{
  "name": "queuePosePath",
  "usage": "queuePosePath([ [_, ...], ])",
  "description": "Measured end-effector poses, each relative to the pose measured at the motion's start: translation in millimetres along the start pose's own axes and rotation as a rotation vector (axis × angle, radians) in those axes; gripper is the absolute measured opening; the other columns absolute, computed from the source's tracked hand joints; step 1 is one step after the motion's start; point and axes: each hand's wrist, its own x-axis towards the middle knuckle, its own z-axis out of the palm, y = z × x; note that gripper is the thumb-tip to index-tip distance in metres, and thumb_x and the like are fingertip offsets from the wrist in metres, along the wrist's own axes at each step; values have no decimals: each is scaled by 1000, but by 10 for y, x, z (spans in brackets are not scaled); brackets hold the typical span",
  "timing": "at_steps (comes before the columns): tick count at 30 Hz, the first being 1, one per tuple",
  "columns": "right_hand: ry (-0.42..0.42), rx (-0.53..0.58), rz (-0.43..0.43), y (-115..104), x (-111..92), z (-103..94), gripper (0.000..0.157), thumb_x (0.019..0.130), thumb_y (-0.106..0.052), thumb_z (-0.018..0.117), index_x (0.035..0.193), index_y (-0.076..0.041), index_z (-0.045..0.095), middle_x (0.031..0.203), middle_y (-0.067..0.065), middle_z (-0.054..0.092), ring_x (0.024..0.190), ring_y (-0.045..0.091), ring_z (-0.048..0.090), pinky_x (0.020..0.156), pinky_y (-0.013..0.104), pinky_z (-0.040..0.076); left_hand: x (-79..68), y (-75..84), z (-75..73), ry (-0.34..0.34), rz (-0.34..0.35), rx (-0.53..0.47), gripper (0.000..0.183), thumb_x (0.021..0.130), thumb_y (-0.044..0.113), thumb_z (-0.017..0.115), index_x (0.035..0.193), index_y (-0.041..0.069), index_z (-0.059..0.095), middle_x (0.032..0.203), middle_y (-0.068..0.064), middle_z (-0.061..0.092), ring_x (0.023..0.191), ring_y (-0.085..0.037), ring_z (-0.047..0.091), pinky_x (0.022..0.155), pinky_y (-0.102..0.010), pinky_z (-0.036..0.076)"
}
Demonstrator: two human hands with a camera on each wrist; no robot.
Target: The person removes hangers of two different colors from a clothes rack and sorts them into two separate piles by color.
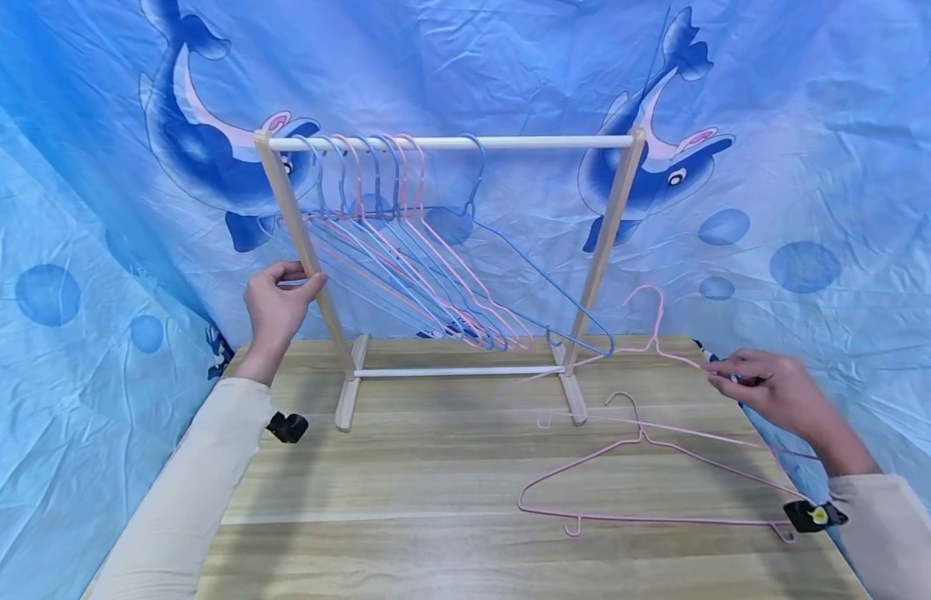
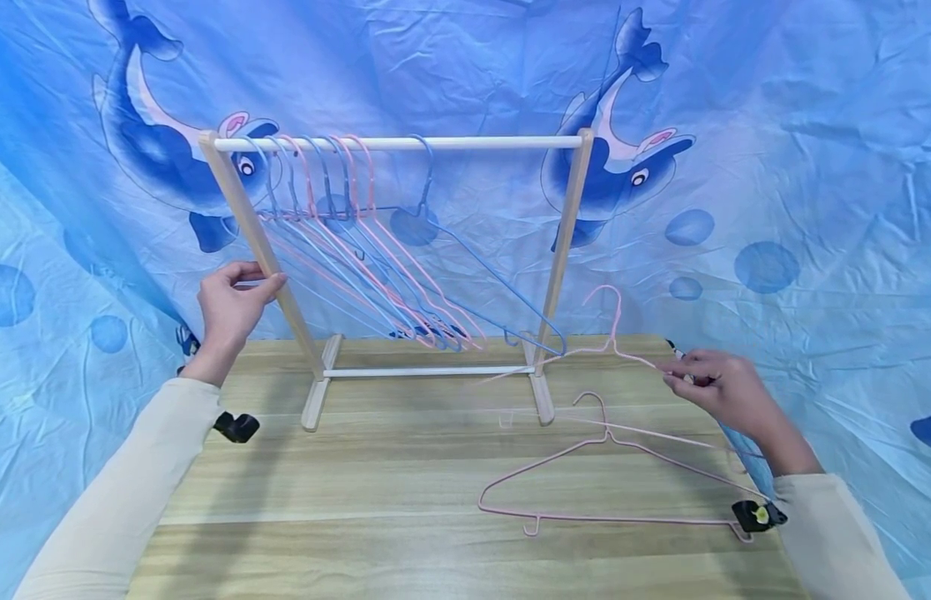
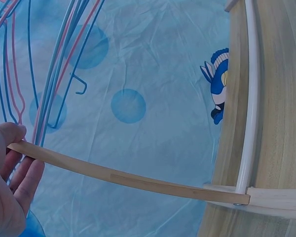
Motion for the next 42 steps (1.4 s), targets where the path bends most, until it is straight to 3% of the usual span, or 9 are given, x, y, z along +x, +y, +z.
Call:
queuePosePath([
  [5, -43, 60, 17, 55, -139, 34, 23, 86, 3, 79, 105, -9, 82, 84, -4, 70, 58, 1, 46, 49, 18, 37, 14, -16, 7, 3, 6, -9, 43, 92, 39, 77, 117, 5, 74, 111, -11, 71, 77, 9, 62, 69, -11, 52],
  [17, -139, 172, 27, 142, -402, 96, 32, 83, 13, 75, 109, -6, 80, 87, -10, 68, 63, 3, 47, 49, 20, 38, 13, 2, 7, 6, 4, -13, 43, 91, 39, 77, 117, 4, 74, 110, -10, 71, 77, 9, 63, 69, -11, 52],
  [21, -155, 203, 25, 165, -459, 118, 36, 83, 14, 74, 108, -10, 80, 84, -12, 68, 61, 3, 47, 48, 20, 38, 7, 10, 6, 4, -2, -10, 44, 91, 39, 77, 118, 5, 74, 110, -10, 71, 78, 8, 63, 69, -11, 52],
  [30, -216, 277, 67, 223, -578, 126, 33, 85, 14, 72, 109, -7, 80, 80, -13, 67, 60, 7, 47, 47, 22, 38, 3, 2, 4, 5, -1, -8, 44, 91, 39, 77, 117, 4, 74, 110, -10, 71, 79, 7, 64, 70, -11, 52],
  [42, -262, 335, 69, 323, -672, 181, 37, 85, 16, 71, 109, -11, 80, 86, -9, 70, 58, 8, 49, 46, 22, 39, 12, -23, 10, 7, 0, -17, 46, 90, 42, 78, 118, 6, 74, 110, -10, 71, 79, 7, 64, 70, -11, 53],
])
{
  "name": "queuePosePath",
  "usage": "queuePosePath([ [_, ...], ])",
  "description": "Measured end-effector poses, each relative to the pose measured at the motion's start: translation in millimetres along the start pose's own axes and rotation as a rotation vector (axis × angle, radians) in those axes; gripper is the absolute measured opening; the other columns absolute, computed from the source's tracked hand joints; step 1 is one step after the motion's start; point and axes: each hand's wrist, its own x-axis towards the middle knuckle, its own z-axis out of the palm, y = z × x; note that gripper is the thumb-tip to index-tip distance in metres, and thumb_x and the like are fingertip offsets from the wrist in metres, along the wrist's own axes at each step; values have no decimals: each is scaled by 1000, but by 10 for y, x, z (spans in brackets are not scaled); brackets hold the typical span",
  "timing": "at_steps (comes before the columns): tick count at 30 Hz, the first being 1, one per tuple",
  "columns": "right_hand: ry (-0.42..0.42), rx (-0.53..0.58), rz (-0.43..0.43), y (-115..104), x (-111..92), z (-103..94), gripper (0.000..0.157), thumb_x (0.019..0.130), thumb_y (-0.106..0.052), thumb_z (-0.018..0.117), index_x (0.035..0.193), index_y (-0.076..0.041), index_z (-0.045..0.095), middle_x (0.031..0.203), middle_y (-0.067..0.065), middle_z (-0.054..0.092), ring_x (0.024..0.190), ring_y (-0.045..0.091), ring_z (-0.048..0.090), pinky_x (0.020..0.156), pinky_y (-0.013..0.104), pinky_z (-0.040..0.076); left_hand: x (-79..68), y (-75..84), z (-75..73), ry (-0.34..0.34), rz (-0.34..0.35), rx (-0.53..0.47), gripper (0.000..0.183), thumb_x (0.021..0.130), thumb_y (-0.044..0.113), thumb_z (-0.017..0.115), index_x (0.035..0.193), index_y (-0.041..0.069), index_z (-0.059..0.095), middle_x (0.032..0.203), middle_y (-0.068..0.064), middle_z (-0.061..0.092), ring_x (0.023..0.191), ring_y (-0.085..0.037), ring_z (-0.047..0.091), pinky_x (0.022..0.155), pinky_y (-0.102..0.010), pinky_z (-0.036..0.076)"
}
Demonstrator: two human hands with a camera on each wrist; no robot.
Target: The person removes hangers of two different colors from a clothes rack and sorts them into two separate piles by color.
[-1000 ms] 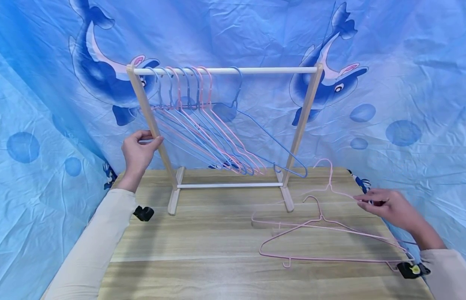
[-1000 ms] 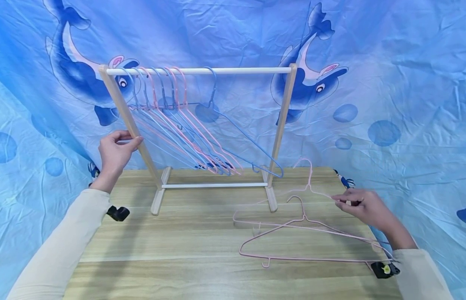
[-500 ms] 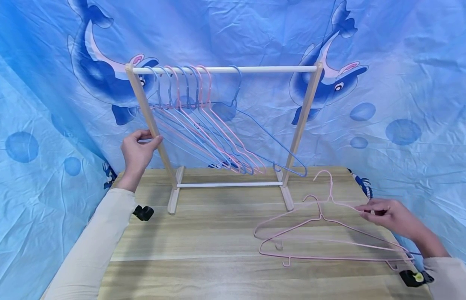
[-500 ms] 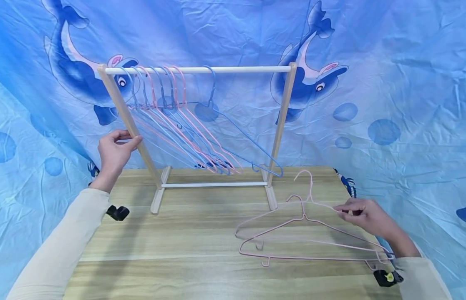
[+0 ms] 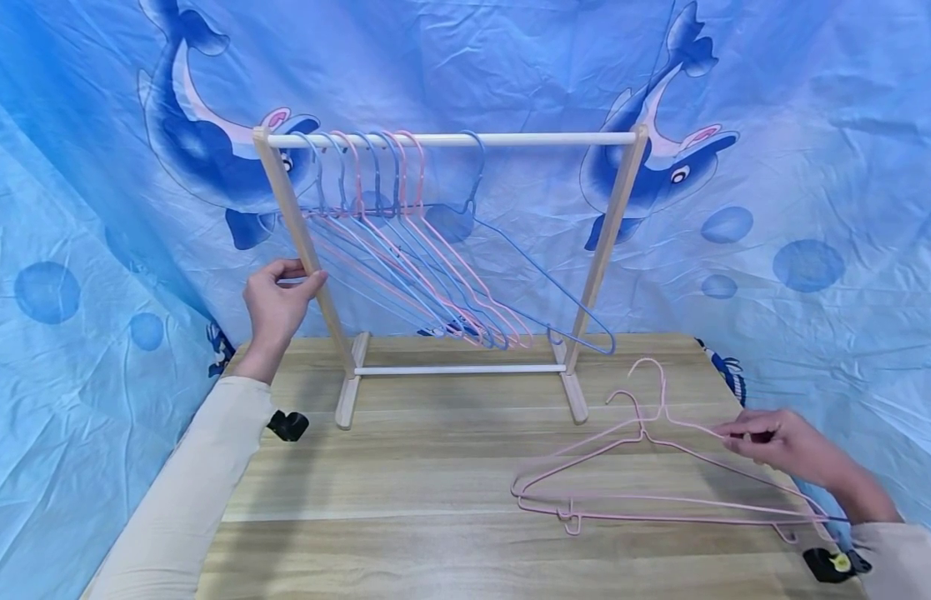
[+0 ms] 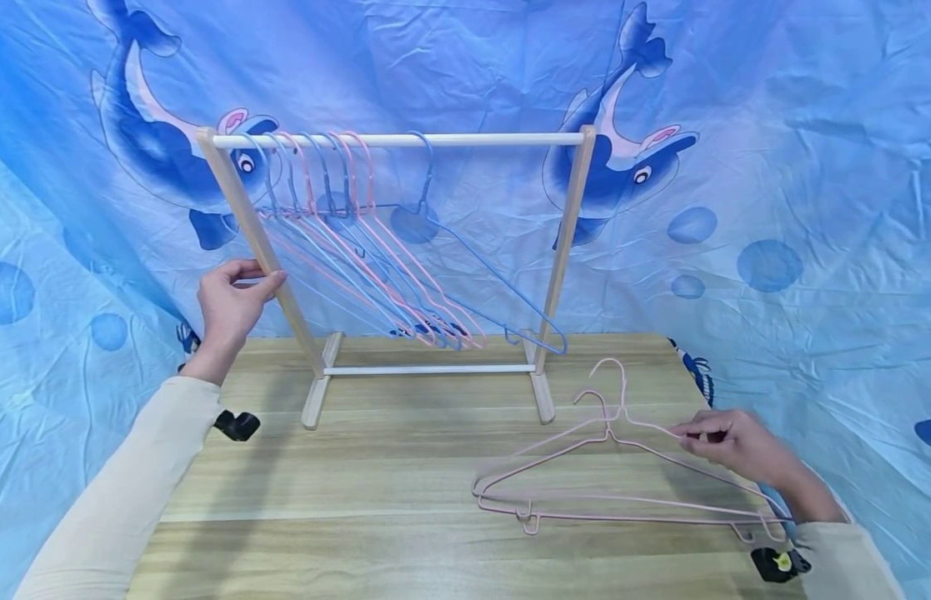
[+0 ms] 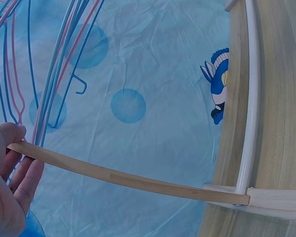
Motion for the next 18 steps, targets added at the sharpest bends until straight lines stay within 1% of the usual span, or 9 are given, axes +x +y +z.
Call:
queuePosePath([
  [5, 22, -49, -4, 106, -20, 54, 37, 82, 14, 76, 105, -15, 80, 80, -11, 67, 55, 5, 47, 47, 20, 37, 0, 2, 4, 2, -2, -3, 44, 91, 40, 78, 118, 5, 74, 109, -10, 71, 78, 8, 64, 69, -10, 52],
  [10, 55, -100, -2, 147, -15, 101, 36, 80, 11, 79, 100, -20, 80, 78, -14, 67, 56, 2, 49, 48, 17, 39, 1, -2, 6, 8, 8, -10, 39, 92, 34, 78, 117, 5, 74, 108, -11, 71, 77, 8, 63, 68, -10, 52],
  [14, 71, -107, 5, 166, -2, 130, 36, 79, 11, 80, 96, -21, 80, 79, -15, 68, 57, 1, 51, 49, 17, 41, 1, -2, 3, 10, 9, -4, 39, 92, 34, 78, 117, 5, 74, 108, -11, 72, 77, 9, 63, 68, -10, 52],
  [18, 70, -103, 11, 201, 1, 162, 36, 78, 11, 80, 95, -21, 81, 79, -15, 70, 58, 0, 51, 49, 17, 41, 9, -3, 10, 7, 11, -5, 40, 92, 36, 78, 117, 5, 74, 108, -11, 72, 76, 7, 63, 68, -11, 52],
])
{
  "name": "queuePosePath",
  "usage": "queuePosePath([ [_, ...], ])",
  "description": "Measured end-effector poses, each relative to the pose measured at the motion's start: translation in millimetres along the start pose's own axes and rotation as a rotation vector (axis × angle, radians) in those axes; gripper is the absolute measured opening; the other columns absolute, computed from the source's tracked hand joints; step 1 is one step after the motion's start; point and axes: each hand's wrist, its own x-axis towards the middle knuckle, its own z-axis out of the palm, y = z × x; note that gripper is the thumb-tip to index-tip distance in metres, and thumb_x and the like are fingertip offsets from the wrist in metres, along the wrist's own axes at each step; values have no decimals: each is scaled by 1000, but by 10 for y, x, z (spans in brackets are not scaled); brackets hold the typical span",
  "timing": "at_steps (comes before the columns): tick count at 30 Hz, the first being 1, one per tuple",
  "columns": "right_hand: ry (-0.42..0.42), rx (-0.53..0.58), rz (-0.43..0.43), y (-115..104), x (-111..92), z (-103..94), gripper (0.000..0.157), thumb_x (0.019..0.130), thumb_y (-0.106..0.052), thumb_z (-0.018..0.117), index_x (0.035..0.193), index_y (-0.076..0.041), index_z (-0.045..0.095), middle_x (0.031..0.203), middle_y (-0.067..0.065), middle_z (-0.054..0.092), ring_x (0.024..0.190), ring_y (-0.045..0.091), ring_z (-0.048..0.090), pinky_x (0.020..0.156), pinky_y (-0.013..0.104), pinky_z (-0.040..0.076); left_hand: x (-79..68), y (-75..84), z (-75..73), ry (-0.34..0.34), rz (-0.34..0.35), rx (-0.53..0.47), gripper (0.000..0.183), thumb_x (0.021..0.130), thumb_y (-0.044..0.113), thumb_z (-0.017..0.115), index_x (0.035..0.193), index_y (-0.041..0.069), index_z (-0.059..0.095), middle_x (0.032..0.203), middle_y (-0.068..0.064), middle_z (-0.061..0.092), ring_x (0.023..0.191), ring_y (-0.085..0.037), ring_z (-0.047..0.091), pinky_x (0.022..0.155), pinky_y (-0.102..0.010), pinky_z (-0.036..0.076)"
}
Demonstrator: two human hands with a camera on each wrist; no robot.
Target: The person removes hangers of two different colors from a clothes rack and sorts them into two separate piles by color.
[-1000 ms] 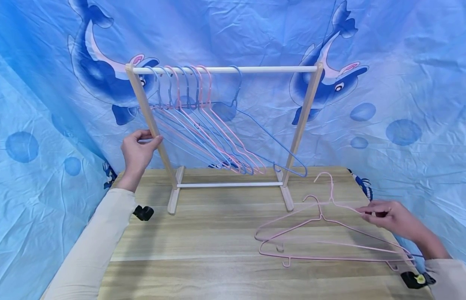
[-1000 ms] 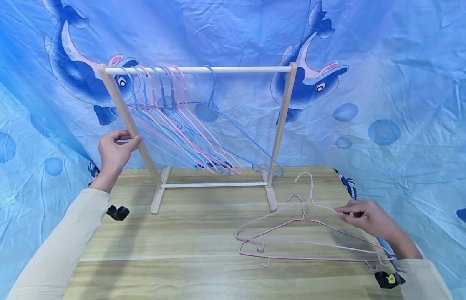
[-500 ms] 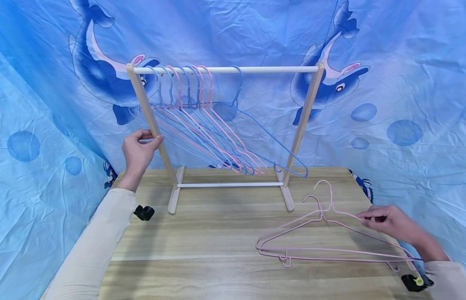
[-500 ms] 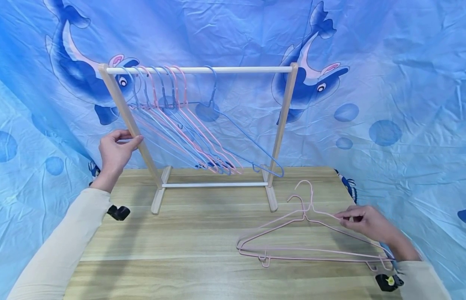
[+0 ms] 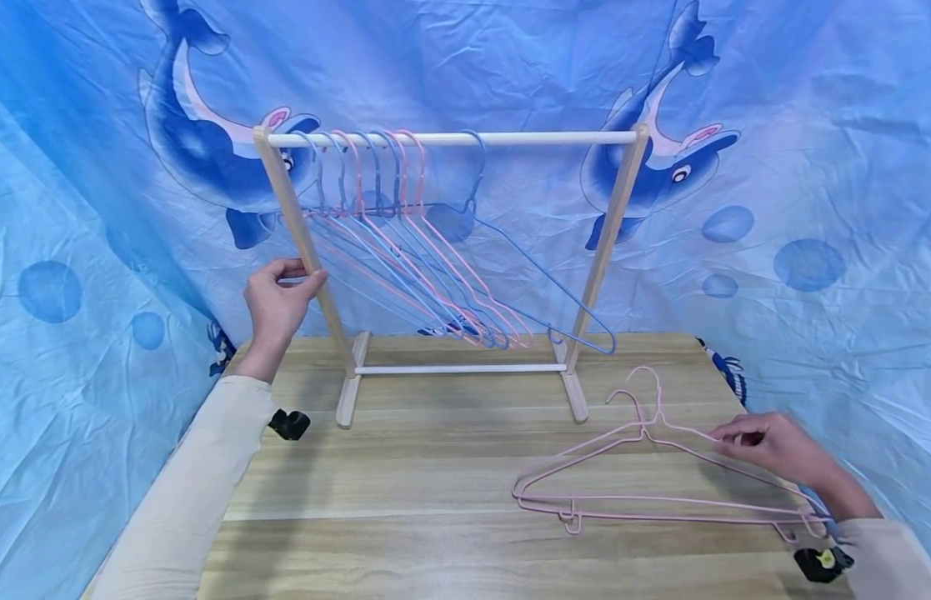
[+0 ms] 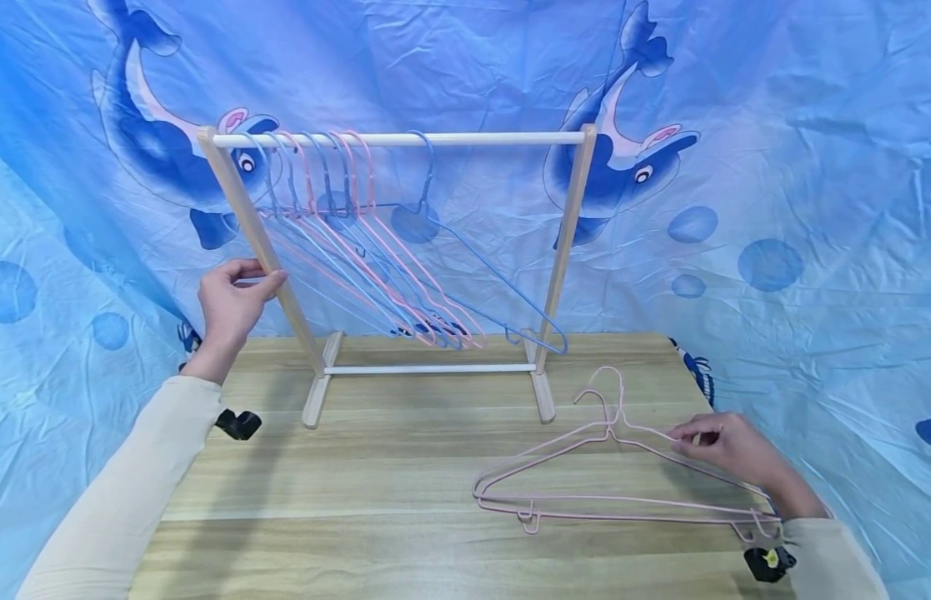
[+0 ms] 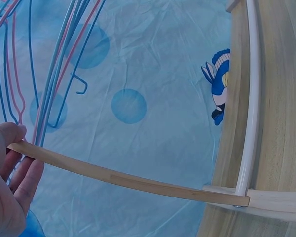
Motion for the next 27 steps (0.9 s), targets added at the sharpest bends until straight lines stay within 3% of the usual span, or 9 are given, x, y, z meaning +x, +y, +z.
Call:
queuePosePath([
  [11, -4, -26, 54, 86, -10, 167, 19, 80, 5, 82, 93, -9, 81, 80, -15, 70, 63, -2, 55, 53, 16, 44, 1, 17, -12, -15, -17, 24, 44, 92, 40, 77, 120, 6, 73, 111, -10, 71, 83, 2, 66, 71, -13, 53],
  [18, 38, -3, 41, 154, -2, 267, 19, 79, 7, 82, 92, -6, 80, 79, -10, 71, 61, 1, 56, 52, 16, 45, 3, 1, 9, -3, -13, 4, 40, 92, 37, 78, 118, 6, 74, 109, -10, 72, 80, 4, 66, 70, -13, 53],
  [27, 75, -40, 138, 244, -58, 373, 17, 79, 0, 85, 93, -9, 81, 82, -8, 72, 69, 0, 59, 57, 16, 48, -1, -2, -6, -3, -1, 10, 40, 92, 37, 77, 118, 6, 74, 111, -11, 72, 79, 6, 65, 70, -13, 53],
])
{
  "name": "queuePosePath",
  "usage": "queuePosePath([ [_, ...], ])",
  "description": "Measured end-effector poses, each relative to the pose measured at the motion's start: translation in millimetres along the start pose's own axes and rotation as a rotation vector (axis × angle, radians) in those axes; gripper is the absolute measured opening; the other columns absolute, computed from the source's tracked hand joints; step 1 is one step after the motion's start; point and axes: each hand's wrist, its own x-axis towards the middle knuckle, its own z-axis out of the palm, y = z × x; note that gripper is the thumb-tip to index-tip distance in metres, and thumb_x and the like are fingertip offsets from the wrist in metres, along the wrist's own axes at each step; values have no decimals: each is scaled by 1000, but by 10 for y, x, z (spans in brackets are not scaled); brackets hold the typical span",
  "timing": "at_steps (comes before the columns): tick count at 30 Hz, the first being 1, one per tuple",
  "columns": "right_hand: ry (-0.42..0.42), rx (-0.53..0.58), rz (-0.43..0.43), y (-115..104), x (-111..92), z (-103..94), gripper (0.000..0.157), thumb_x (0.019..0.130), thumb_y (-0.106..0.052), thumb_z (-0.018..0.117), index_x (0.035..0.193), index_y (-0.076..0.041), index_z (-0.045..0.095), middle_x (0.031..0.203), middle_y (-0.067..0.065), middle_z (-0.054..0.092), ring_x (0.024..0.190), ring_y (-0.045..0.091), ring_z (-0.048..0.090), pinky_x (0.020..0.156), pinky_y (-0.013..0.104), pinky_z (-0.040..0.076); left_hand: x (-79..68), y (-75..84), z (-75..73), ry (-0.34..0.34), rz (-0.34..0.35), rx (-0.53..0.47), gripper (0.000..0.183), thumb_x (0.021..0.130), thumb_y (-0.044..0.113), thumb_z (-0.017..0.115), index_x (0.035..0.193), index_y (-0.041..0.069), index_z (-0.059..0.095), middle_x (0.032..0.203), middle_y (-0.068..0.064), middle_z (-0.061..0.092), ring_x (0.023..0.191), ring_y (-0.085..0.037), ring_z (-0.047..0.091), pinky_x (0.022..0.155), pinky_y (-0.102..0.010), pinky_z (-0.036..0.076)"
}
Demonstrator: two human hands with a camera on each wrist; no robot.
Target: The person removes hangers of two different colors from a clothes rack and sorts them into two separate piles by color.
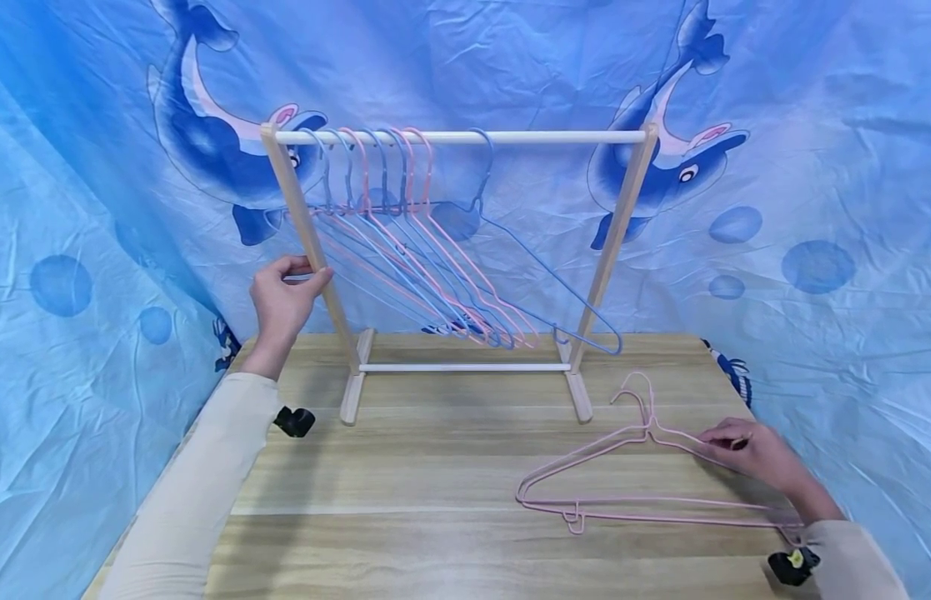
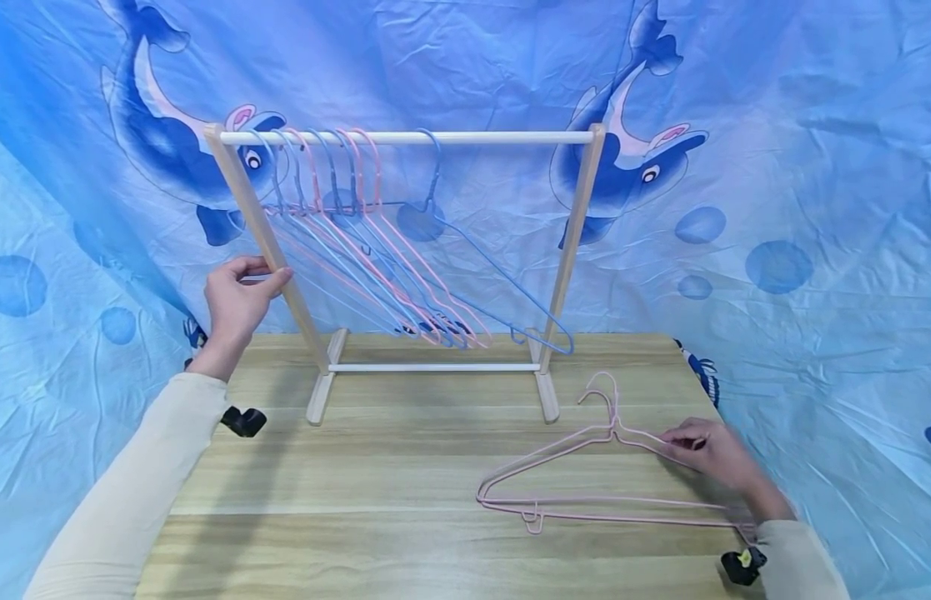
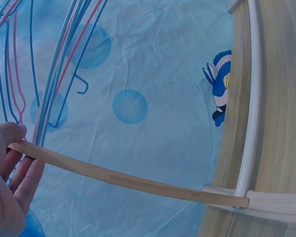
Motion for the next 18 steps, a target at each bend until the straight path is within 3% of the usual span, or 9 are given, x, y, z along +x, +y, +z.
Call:
queuePosePath([
  [6, 5, -12, -1, 71, -34, 71, 20, 79, 2, 84, 92, -13, 82, 83, -10, 72, 71, -2, 59, 57, 17, 47, -1, -3, -2, 5, 4, 1, 40, 92, 36, 77, 117, 5, 74, 110, -11, 72, 78, 7, 64, 70, -12, 52],
  [14, -8, 39, 15, 96, -47, 118, 14, 81, -3, 85, 92, -11, 82, 82, 1, 73, 72, -1, 59, 58, 18, 47, -4, -3, 0, -1, -4, -3, 40, 92, 35, 77, 119, 5, 74, 111, -11, 72, 79, 6, 64, 70, -11, 53],
  [18, -29, 52, 45, 118, -45, 130, 14, 82, -3, 84, 93, -11, 82, 83, -3, 74, 74, -1, 60, 60, 17, 47, -2, -1, 3, 2, -3, 0, 36, 93, 31, 78, 118, 5, 74, 110, -11, 72, 79, 6, 64, 69, -11, 52],
])
